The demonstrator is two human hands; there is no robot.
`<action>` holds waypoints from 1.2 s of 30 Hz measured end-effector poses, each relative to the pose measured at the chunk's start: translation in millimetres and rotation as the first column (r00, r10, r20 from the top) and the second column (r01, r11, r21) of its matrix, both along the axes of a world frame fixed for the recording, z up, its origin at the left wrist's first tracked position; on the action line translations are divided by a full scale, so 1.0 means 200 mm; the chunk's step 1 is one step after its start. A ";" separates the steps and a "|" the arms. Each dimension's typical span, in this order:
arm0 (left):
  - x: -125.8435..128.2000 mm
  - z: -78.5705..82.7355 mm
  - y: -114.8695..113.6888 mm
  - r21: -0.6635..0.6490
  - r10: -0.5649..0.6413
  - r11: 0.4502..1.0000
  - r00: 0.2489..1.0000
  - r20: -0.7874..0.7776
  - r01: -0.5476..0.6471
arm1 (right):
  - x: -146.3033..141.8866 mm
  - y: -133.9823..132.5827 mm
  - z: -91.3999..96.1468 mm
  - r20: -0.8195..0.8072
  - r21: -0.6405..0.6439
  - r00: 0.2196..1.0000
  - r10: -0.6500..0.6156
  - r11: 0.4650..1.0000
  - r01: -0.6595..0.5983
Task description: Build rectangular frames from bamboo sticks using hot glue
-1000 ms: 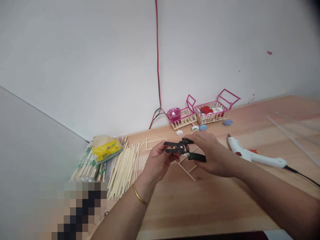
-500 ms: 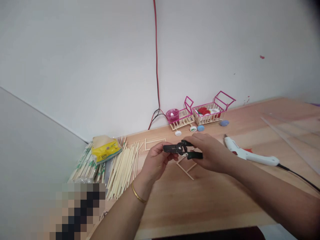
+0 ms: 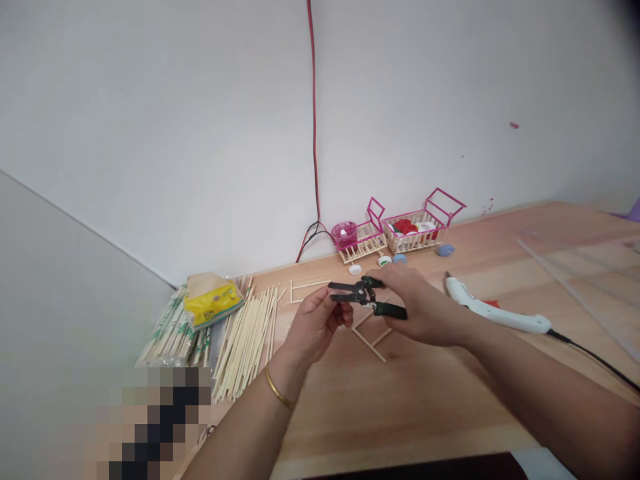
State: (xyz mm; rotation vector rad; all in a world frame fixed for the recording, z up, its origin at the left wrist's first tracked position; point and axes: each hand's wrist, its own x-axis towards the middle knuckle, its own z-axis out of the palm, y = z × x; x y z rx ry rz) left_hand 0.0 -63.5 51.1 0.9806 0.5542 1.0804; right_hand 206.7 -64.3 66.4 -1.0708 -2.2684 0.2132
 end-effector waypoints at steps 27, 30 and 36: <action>0.02 0.02 -0.03 0.050 0.098 0.994 0.994 -0.046 -0.096 | -0.06 -0.01 -0.03 -0.078 -0.105 0.997 0.013 0.994 -0.021; 0.02 0.02 -0.02 0.045 0.052 0.998 0.998 -0.042 -0.050 | -0.04 0.01 -0.03 -0.144 -0.111 0.988 -0.053 0.993 0.037; 0.01 0.00 -0.01 0.022 0.043 0.999 0.999 -0.005 -0.043 | 0.03 0.03 0.02 -0.022 0.015 0.968 -0.251 0.968 0.251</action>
